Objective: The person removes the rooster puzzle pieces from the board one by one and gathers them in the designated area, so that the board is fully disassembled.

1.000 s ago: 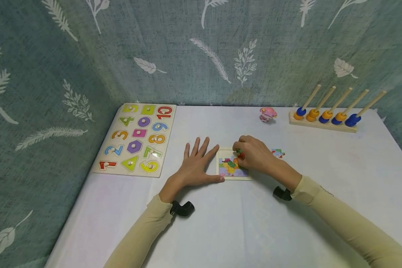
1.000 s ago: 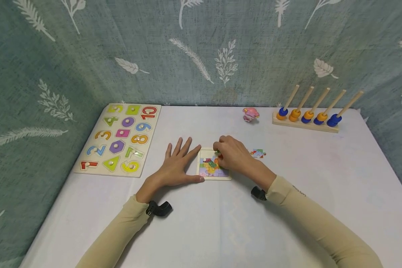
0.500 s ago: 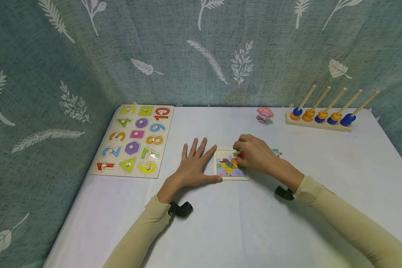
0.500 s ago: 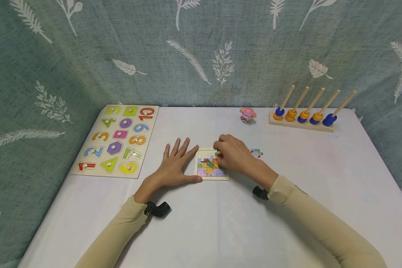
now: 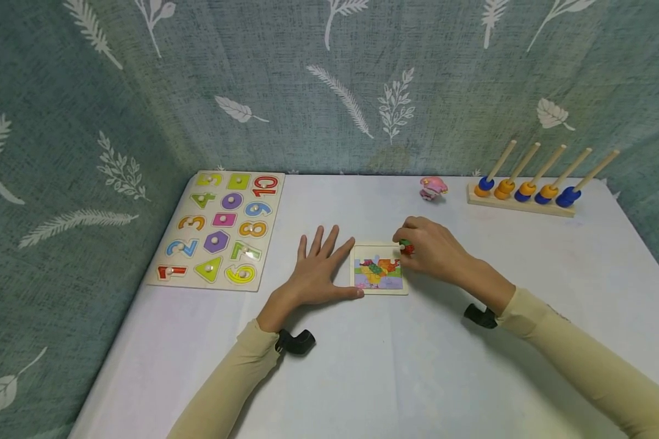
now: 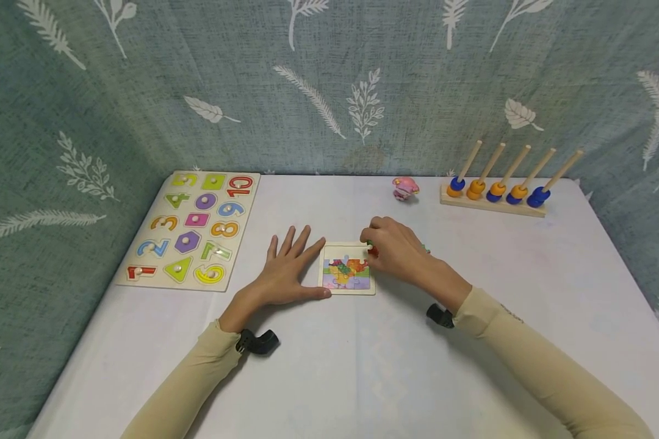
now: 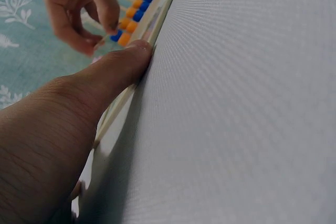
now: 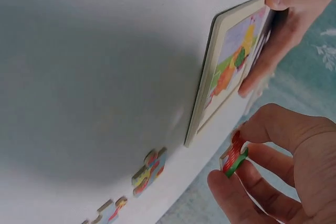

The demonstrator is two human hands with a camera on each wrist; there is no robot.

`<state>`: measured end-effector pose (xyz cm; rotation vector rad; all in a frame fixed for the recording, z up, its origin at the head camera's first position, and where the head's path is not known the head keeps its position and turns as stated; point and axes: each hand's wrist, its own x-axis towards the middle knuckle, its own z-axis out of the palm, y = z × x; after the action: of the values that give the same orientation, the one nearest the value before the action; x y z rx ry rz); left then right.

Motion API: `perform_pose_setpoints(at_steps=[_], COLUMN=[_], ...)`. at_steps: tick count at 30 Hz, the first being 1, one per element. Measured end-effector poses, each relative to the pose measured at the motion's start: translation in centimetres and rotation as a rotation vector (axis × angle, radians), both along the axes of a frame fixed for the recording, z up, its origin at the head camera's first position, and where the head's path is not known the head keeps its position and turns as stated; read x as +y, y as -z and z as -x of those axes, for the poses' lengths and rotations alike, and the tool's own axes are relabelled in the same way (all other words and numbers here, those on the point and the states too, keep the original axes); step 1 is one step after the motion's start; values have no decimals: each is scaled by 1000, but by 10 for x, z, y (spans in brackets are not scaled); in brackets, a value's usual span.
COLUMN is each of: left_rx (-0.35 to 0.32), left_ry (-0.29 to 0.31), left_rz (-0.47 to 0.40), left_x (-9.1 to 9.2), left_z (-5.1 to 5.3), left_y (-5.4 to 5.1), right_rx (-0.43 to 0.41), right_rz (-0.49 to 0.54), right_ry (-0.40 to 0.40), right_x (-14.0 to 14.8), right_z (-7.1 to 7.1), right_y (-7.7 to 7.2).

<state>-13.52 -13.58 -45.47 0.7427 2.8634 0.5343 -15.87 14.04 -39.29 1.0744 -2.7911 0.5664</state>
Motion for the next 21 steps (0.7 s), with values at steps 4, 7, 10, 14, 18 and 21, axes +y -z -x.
perform_pose_setpoints(at_steps=[4,7,10,14,18,21], left_rx=[7,8,10,15,18,14], left_ry=[0,2,5,7,6,5], left_rz=[4,10,18,18,14,12], left_x=[0,1,1,1,1,1], left_z=[0,0,0,-1,-1,-1], left_y=[1,1,0,-1,-1,-1], right_rx=[-3,-16,-26,-38,-50,-51], right_rz=[-5,-18,-35,-48,-54,-56], right_ry=[21,36,44,58,67,71], right_x=[6,11,17,24,30,35], right_z=[-1,-2,-4,-3,-3,-3], right_y=[-3,-5,-8,-10,-11,-11])
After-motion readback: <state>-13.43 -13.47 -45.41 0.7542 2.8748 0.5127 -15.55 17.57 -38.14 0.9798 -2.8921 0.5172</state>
